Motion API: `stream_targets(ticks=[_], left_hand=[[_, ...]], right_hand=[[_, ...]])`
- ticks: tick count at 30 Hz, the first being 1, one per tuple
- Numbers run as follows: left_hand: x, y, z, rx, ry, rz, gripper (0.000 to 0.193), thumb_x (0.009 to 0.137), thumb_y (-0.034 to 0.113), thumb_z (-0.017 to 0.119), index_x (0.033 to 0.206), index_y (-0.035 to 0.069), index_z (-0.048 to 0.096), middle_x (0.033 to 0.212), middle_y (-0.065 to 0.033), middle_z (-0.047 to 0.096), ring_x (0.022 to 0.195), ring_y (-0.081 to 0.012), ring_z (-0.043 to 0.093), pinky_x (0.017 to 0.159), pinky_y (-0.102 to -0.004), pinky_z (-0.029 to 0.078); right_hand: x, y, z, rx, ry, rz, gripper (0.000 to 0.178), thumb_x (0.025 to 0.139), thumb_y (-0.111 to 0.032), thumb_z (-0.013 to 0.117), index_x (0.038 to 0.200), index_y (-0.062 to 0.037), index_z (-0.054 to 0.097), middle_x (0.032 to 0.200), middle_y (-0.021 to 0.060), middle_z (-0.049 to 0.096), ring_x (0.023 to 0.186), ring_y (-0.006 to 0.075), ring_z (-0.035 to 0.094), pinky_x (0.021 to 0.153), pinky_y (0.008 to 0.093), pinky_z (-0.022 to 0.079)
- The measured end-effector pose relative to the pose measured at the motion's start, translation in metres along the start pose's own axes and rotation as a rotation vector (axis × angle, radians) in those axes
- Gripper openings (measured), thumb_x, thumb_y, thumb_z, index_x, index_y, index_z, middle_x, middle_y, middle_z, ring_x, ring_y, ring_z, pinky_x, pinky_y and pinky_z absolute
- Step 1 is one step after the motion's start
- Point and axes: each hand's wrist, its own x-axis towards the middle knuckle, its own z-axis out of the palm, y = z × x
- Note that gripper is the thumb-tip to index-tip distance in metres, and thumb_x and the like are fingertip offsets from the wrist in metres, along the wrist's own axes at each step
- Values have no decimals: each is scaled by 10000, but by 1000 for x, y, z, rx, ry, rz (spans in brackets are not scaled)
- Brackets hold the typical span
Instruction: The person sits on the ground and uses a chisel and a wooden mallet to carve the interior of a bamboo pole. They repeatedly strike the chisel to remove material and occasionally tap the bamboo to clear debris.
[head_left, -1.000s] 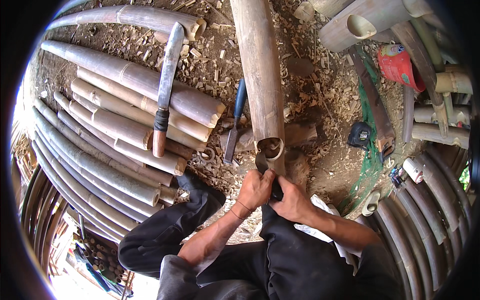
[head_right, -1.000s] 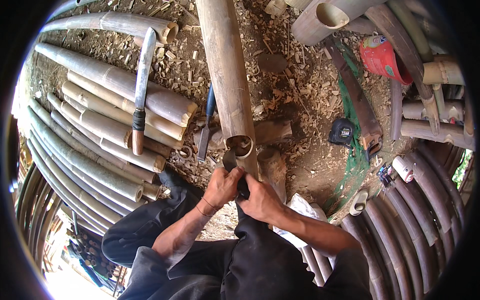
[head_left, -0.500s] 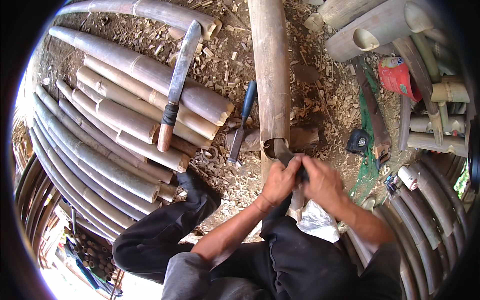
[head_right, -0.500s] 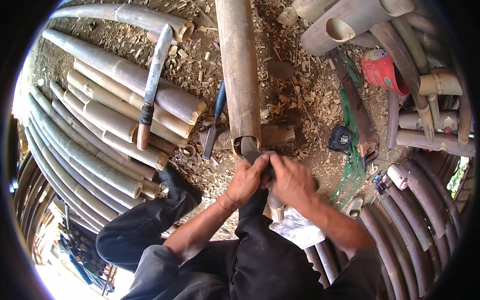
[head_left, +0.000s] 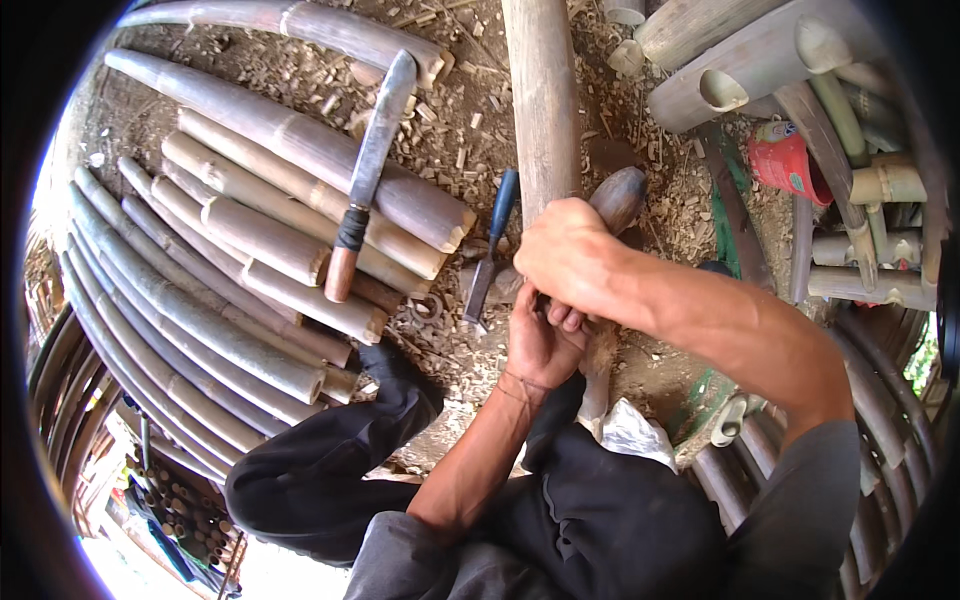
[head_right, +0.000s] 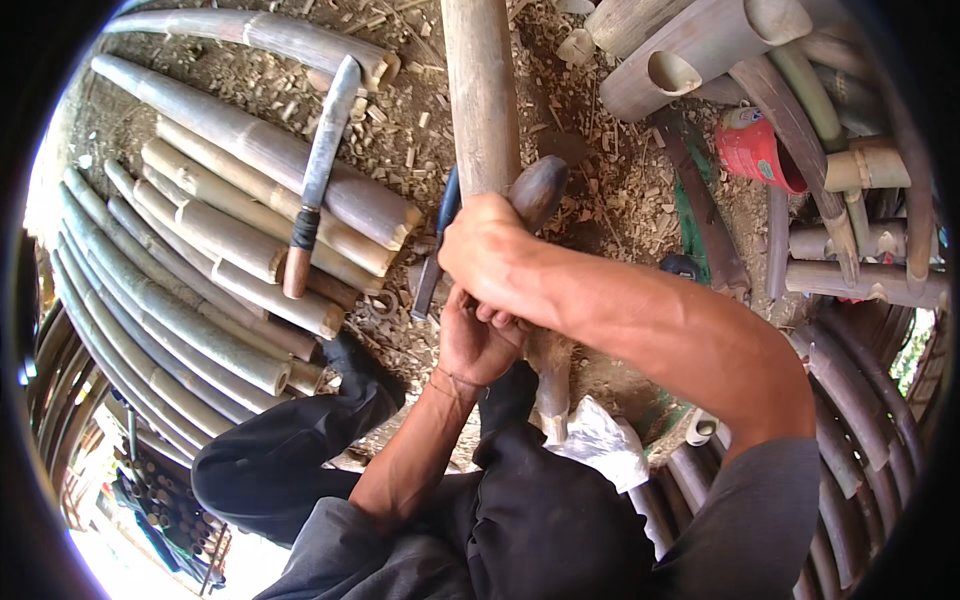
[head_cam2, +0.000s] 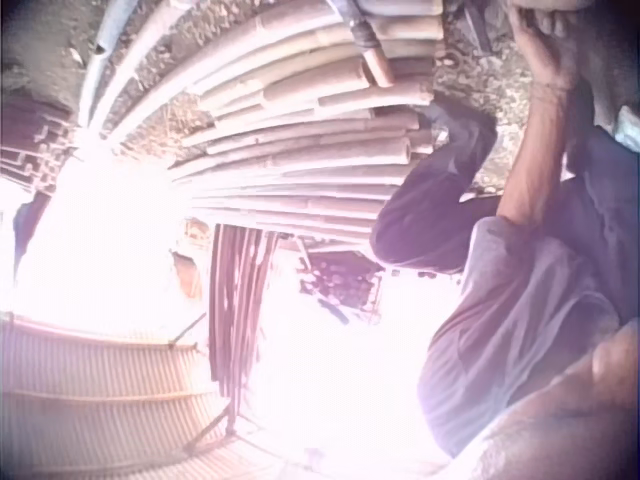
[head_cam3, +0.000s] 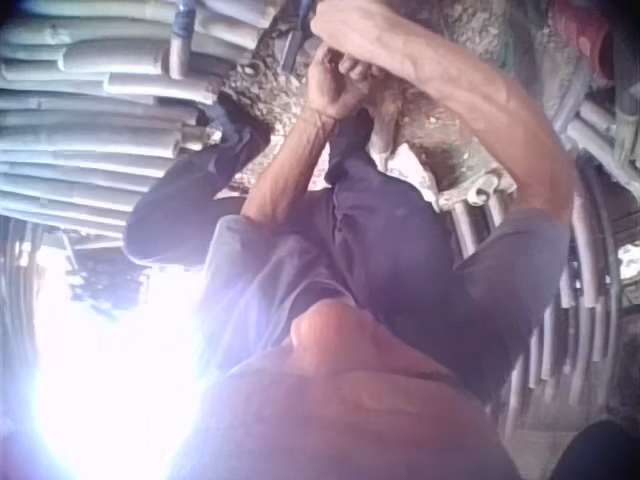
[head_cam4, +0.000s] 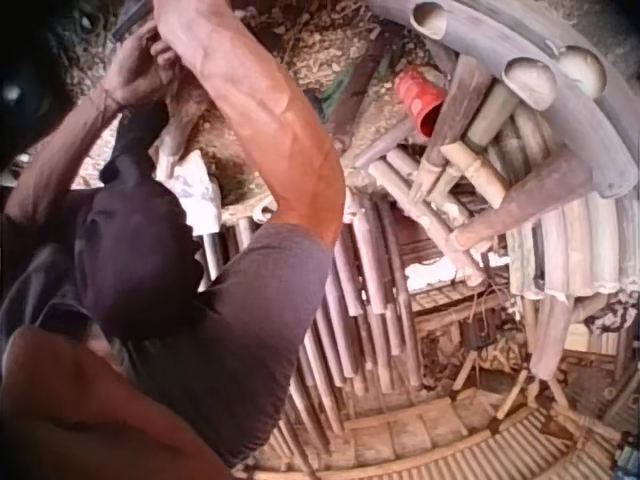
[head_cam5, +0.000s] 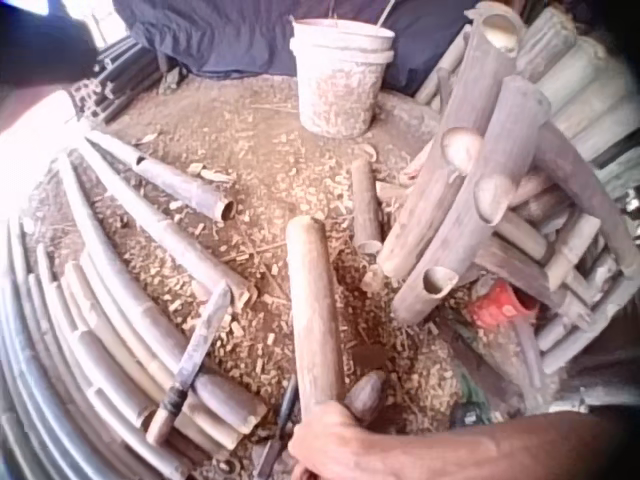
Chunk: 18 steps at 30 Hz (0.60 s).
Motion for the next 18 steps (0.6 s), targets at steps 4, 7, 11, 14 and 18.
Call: stream_targets(ticks=[4,7,11,14,18], left_hand=[[-14,6,-25,466,-216,-174,447,976,499,486,1067,71,576,825,-40,594,809,-169,548,824,-329,453],[-57,11,-30,1297,-160,-364,690,897,474,638,1334,-22,437,1110,-171,607,1099,-245,568,998,-390,433],[-96,-15,-52,1704,-333,5,846,776,165,720,1460,-23,258,1240,-253,528,1240,-363,491,1055,-410,393],[-112,6,-53,2144,6,143,746,708,146,688,1383,53,384,1092,-232,559,1012,-403,585,891,-439,495],[-117,55,-48,2190,333,141,461,685,198,745,1091,15,623,902,-189,670,806,-335,673,752,-412,539]], right_hand=[[-37,0,67,245,320,-1,154,812,-175,613,816,-62,717,712,135,698,687,266,706,587,381,548],[-65,-41,129,652,357,162,241,891,-240,553,832,-48,685,718,163,683,685,316,684,643,425,533],[-71,-113,162,1618,583,526,372,964,-351,504,951,-14,661,738,175,691,694,314,673,682,402,518],[-37,-150,172,1960,981,513,317,993,-252,481,936,15,641,716,99,691,574,236,642,568,379,505],[6,-137,140,2295,410,367,335,1016,-230,465,980,55,638,844,104,713,483,126,605,411,234,491]])
